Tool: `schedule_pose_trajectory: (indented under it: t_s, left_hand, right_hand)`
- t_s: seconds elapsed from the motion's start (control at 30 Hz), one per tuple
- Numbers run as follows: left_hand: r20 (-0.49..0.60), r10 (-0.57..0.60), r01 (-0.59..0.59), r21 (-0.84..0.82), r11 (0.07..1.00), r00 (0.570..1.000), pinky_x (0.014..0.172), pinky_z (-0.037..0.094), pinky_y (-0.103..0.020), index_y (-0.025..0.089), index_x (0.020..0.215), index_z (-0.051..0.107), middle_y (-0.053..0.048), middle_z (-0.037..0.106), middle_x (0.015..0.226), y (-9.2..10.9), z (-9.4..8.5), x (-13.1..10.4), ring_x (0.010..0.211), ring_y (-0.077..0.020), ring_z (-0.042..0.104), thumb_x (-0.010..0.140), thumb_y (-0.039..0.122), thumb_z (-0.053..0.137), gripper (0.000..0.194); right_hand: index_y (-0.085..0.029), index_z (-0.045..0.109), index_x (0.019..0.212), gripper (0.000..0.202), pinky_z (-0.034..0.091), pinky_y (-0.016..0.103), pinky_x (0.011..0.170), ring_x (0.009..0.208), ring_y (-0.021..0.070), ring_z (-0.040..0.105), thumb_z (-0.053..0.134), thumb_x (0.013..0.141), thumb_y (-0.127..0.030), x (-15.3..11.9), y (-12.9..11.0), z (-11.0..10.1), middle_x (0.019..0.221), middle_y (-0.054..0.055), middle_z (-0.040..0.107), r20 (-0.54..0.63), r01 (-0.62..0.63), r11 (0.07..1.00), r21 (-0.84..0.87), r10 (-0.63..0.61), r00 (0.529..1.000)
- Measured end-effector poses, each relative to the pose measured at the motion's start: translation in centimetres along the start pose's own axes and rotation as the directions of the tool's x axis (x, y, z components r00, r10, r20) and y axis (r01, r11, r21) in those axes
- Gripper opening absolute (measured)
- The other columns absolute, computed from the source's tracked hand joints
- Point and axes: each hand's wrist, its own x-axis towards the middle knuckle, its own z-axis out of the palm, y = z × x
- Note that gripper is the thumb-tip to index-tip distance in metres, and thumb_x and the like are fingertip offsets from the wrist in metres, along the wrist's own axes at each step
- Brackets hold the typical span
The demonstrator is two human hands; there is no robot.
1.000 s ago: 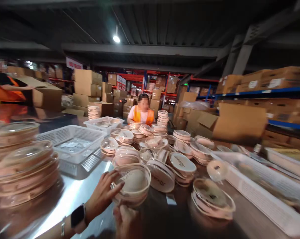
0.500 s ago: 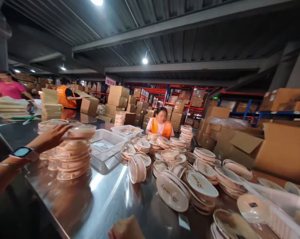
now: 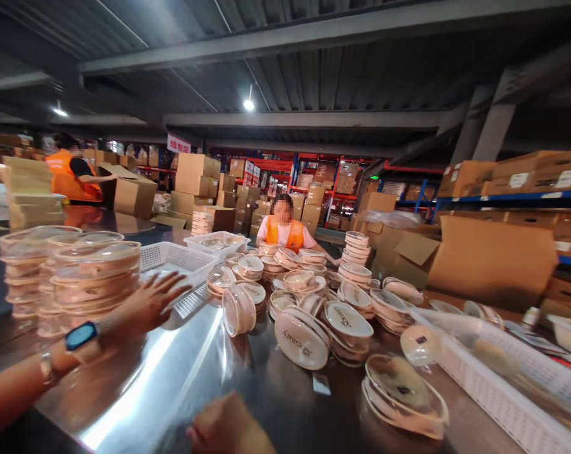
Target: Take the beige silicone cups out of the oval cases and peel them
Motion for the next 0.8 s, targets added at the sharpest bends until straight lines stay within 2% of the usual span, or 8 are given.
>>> schedule_pose_trajectory:
  t_s: [0.13,0.3,0.37,0.43,0.53,0.63,0.73,0.8]
  left_hand:
    - [0.023,0.087,-0.079,-0.238,0.968,0.996,0.114,0.013,-0.058,0.022,0.143,0.040,-0.015,0.032,0.154,5.8,4.0,5.1,0.144,-0.0321,0.022,0.071,-0.003,0.045,0.077]
    - [0.027,0.135,-0.114,-0.393,0.913,0.990,0.110,0.013,-0.066,0.023,0.139,0.046,-0.017,0.028,0.155,8.8,7.7,10.3,0.143,-0.0394,0.020,0.068,-0.005,0.054,0.077]
    - [0.022,0.203,-0.170,-0.469,0.867,0.979,0.113,0.013,-0.062,0.021,0.131,0.054,-0.016,0.043,0.147,10.2,8.4,10.7,0.138,-0.0393,0.032,0.060,0.002,0.068,0.074]
    - [-0.011,0.247,-0.214,-0.539,0.815,0.969,0.115,0.015,-0.057,0.023,0.123,0.060,-0.011,0.057,0.136,12.0,8.8,10.1,0.131,-0.0352,0.044,0.061,0.011,0.073,0.064]
    - [-0.078,0.239,-0.235,-0.618,0.750,0.968,0.115,0.025,-0.042,0.027,0.100,0.070,-0.002,0.073,0.097,14.5,8.9,8.2,0.105,-0.0246,0.065,0.080,0.015,0.058,0.026]
    - [-0.131,0.143,-0.194,-0.685,0.702,0.981,0.118,0.016,-0.047,0.028,0.104,0.068,-0.005,0.070,0.112,14.3,9.1,6.6,0.117,-0.0271,0.058,0.081,0.022,0.060,0.025]
    - [-0.124,-0.141,-0.001,-0.753,0.658,0.982,0.112,-0.005,-0.065,0.024,0.129,0.053,-0.014,0.043,0.146,11.3,10.1,6.2,0.141,-0.0366,0.024,0.084,0.030,0.057,0.046]
    - [-0.064,-0.325,0.149,-0.794,0.589,0.944,0.109,-0.001,-0.071,0.018,0.137,0.043,-0.019,0.038,0.148,8.8,11.4,6.1,0.142,-0.0386,0.019,0.091,0.033,0.044,0.048]
  right_hand:
    - [-0.020,0.056,0.056,0.031,0.037,0.025,0.054,0.056,0.0162,0.057,0.050,0.081,-0.036,-0.4,2.2,-1.8,0.058,0.002,0.063,-0.063,-0.192,0.972,0.139,0.202,0.977]
    - [-0.017,0.063,0.082,0.050,0.038,0.022,0.042,0.045,0.0137,0.056,0.030,0.092,-0.053,-0.4,5.5,-2.8,0.060,0.001,0.058,-0.117,-0.438,0.818,0.374,0.510,0.852]
    - [-0.016,0.058,0.105,0.061,0.040,0.023,0.039,0.050,0.0163,0.060,0.030,0.087,-0.067,-0.2,6.6,-2.3,0.071,0.003,0.060,-0.161,-0.481,0.705,0.521,0.634,0.756]
    - [-0.018,0.048,0.120,0.071,0.049,0.028,0.047,0.067,0.0212,0.065,0.042,0.077,-0.074,-0.1,7.5,-1.4,0.090,0.008,0.060,-0.268,-0.436,0.587,0.682,0.756,0.598]
    - [-0.025,0.042,0.125,0.080,0.054,0.040,0.073,0.096,0.0295,0.063,0.070,0.061,-0.065,-0.4,8.6,-0.2,0.115,0.012,0.054,-0.431,-0.334,0.573,0.748,0.803,0.413]
    - [-0.028,0.043,0.123,0.081,0.050,0.047,0.083,0.101,0.0341,0.061,0.076,0.056,-0.057,-0.9,9.2,0.5,0.123,0.013,0.052,-0.442,-0.349,0.587,0.730,0.796,0.413]
    - [-0.026,0.044,0.123,0.083,0.050,0.052,0.085,0.096,0.0359,0.064,0.073,0.055,-0.065,-1.1,9.4,0.6,0.118,0.015,0.055,-0.406,-0.370,0.561,0.740,0.812,0.420]
    - [-0.030,0.044,0.125,0.088,0.052,0.056,0.083,0.094,0.0376,0.065,0.071,0.052,-0.070,-0.9,9.3,0.2,0.111,0.014,0.057,-0.397,-0.390,0.558,0.733,0.815,0.422]
